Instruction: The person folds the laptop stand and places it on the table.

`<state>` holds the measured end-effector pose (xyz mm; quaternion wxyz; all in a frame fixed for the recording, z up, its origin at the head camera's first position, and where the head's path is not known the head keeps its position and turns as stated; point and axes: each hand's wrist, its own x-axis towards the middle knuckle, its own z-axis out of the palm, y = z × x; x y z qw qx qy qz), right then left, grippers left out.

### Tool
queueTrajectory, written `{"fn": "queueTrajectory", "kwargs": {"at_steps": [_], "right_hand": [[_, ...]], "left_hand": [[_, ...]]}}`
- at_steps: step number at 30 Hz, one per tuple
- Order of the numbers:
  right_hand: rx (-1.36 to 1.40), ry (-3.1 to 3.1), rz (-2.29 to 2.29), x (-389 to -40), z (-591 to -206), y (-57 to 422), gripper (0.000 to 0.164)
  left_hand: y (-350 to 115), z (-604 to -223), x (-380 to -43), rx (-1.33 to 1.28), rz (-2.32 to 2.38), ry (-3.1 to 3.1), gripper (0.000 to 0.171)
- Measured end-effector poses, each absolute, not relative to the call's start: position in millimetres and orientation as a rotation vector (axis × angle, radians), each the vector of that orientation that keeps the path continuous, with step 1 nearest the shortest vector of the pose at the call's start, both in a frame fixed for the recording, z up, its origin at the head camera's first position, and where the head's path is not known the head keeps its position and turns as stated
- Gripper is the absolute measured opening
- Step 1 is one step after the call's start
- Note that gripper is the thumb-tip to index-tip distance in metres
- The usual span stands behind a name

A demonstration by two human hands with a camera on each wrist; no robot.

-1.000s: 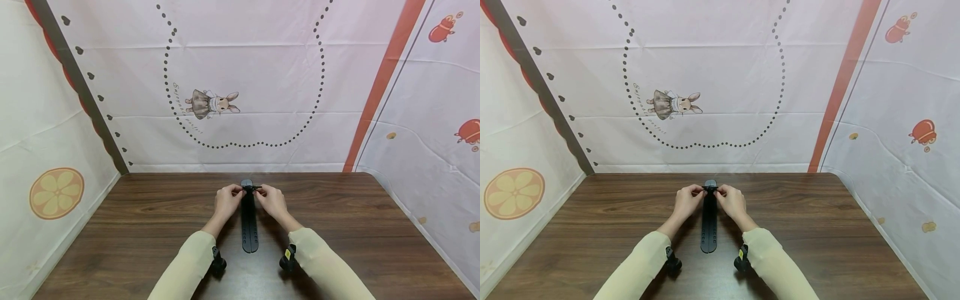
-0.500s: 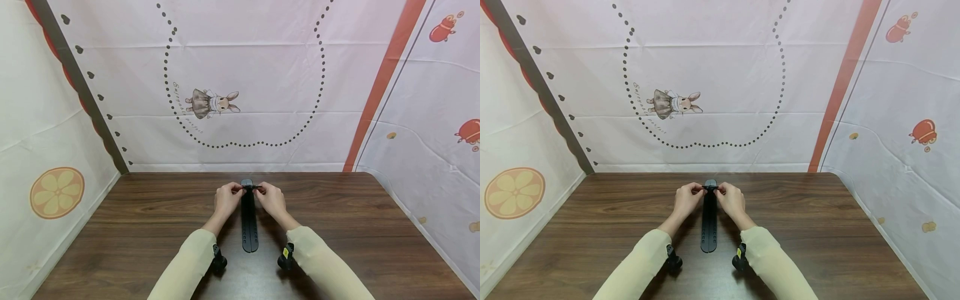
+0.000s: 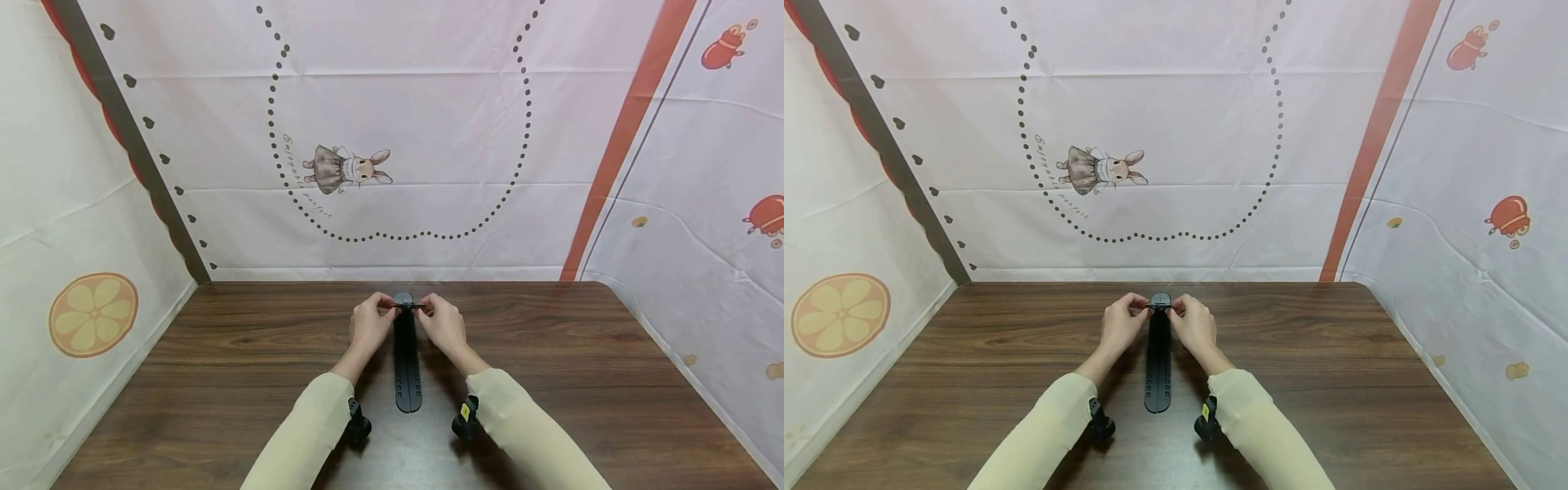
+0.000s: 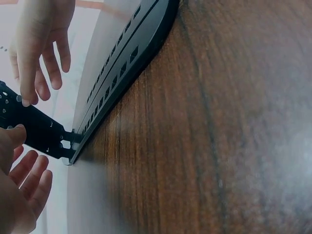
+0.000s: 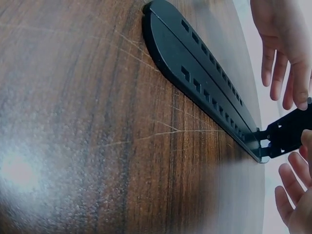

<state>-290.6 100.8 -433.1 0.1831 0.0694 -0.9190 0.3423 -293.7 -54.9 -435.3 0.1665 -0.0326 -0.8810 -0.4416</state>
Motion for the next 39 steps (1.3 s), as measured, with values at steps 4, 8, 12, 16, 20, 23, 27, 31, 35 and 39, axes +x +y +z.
{"fn": "queueTrajectory", "kwargs": {"at_steps": [4, 8, 12, 16, 20, 23, 27, 31, 35, 39], "right_hand": [[0.245, -2.579, 0.986, -290, -432, 101, 0.020], [0.302, -2.575, 0.989, -290, -430, 102, 0.022], [0.331, -2.583, 0.984, -290, -431, 103, 0.021], [0.344, -2.588, 1.001, -290, -430, 105, 0.021], [0.380, -2.593, 1.024, -289, -427, 106, 0.023], [0.409, -2.595, 1.034, -288, -425, 108, 0.024], [0.424, -2.591, 1.042, -287, -424, 110, 0.023], [0.438, -2.598, 1.043, -288, -423, 112, 0.023], [0.450, -2.601, 1.015, -288, -424, 115, 0.023], [0.466, -2.596, 1.008, -288, -424, 116, 0.023]], "left_hand": [[-54, -435, -294, -0.125, -1.267, -2.497, 0.009], [-54, -435, -293, -0.136, -1.269, -2.494, 0.009], [-55, -434, -293, -0.136, -1.281, -2.508, 0.009], [-56, -433, -293, -0.148, -1.292, -2.527, 0.011], [-57, -433, -293, -0.173, -1.281, -2.530, 0.012], [-59, -434, -293, -0.190, -1.269, -2.531, 0.013], [-60, -434, -293, -0.217, -1.266, -2.533, 0.016], [-61, -432, -293, -0.241, -1.254, -2.537, 0.019], [-61, -429, -291, -0.258, -1.224, -2.556, 0.016], [-62, -427, -290, -0.252, -1.200, -2.596, 0.013]]}}
